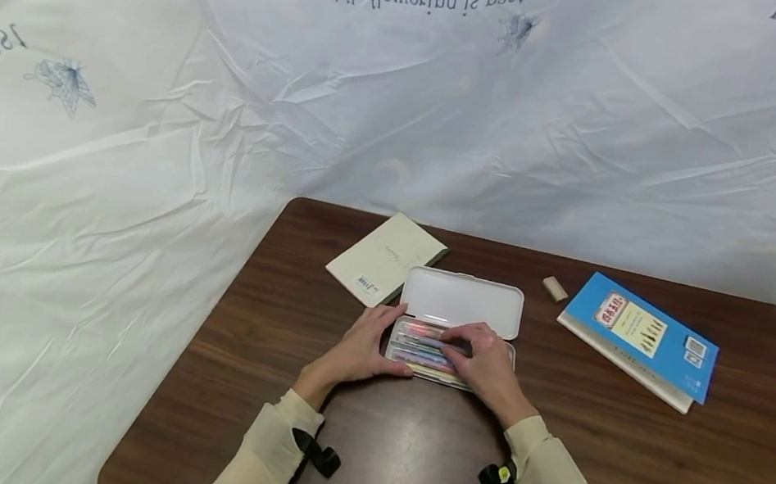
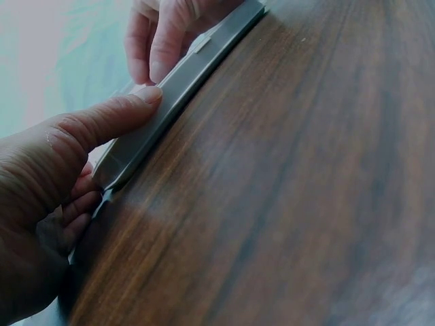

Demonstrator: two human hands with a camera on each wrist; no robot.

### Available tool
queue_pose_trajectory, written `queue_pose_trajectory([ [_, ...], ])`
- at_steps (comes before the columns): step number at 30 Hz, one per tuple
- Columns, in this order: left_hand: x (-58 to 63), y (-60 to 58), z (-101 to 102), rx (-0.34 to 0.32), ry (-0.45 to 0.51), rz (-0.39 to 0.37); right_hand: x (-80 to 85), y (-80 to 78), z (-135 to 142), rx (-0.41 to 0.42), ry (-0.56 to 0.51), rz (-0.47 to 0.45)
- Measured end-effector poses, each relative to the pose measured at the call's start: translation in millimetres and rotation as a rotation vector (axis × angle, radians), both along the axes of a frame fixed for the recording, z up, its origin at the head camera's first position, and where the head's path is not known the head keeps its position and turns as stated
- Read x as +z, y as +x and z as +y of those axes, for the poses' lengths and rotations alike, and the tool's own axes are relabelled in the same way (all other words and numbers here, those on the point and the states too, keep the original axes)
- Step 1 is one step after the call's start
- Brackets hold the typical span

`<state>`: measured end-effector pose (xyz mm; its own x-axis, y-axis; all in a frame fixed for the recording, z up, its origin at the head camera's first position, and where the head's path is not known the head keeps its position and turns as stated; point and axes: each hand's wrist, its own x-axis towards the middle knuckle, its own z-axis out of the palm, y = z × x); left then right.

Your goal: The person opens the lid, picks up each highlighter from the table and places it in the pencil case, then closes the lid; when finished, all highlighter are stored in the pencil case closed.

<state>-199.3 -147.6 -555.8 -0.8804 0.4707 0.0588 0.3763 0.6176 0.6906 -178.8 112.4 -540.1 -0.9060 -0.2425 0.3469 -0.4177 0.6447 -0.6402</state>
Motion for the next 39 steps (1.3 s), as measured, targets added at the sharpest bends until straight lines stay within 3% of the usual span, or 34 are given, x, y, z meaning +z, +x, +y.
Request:
queue_pose_trajectory([
  [7,0.1,0.0,1,0.004,0.02,0.003,3.7,-6.9,18,-0.024,-0.028,0.016],
  [15,-0.9,-0.7,2,0.0,0.052,-0.005,8.8,-20.9,50,-0.238,-0.116,0.119],
  [20,-2.3,0.4,3,0.014,0.07,-0.006,9.1,-32.7,60,-0.305,-0.124,0.085],
  [27,-5.5,1.8,6,0.008,0.064,0.002,5.5,-35.0,64,-0.301,-0.137,-0.022],
  [39,-1.5,-0.1,3,0.047,0.107,-0.011,17.8,-21.9,58,-0.283,-0.144,0.029],
])
